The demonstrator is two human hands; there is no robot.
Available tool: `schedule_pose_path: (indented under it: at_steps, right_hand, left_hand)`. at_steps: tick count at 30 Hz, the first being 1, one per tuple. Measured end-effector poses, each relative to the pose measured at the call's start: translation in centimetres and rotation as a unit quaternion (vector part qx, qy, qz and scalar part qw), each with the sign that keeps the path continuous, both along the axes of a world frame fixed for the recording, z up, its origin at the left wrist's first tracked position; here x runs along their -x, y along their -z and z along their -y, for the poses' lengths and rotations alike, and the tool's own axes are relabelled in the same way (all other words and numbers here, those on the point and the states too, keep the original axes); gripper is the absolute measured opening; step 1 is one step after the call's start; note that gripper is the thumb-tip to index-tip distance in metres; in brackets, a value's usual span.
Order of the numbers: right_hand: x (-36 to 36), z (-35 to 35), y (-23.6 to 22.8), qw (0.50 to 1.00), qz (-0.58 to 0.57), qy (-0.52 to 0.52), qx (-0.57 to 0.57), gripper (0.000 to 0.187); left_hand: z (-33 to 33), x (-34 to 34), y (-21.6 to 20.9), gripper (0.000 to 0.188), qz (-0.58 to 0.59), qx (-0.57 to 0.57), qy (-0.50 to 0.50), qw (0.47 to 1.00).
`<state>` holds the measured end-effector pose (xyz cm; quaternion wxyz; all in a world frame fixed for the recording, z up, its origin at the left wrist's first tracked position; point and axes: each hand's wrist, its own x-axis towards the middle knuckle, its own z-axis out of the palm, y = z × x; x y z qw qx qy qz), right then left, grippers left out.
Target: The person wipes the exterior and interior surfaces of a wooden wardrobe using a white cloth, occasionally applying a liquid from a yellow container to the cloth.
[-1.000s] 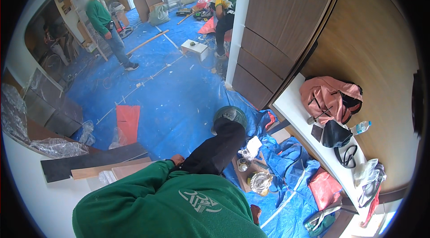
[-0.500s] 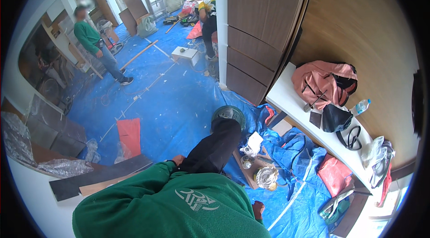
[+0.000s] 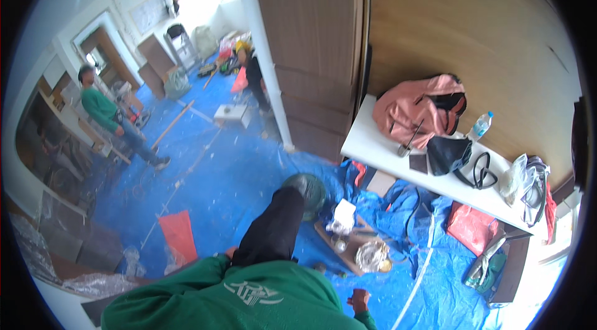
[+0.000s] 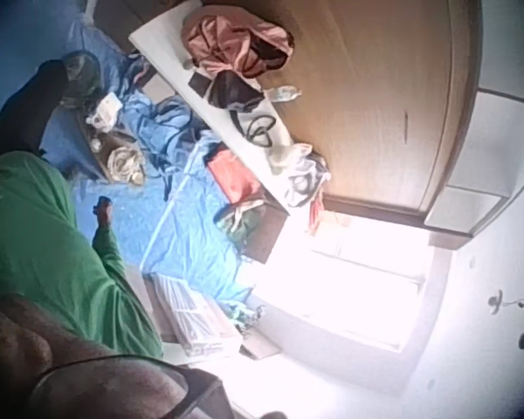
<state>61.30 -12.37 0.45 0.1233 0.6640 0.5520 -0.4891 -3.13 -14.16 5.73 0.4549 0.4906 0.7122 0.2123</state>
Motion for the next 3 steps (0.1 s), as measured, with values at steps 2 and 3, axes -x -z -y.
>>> schedule_pose_path:
  at_steps: [2, 3]
  right_hand:
    - [-1.0, -1.4, 2.2, 0.947, 0.149, -0.259, -0.121, 0.039]
    - [-0.5, -2.9, 0.4, 0.948, 0.139, -0.236, -0.162, 0.039]
  left_hand:
    - [-0.9, -0.9, -1.3, 0.058, 0.042, -0.001, 0.037, 0.998]
    - [-2.5, 0.2, -2.7, 0.057, 0.013, -0.006, 0.042, 0.999]
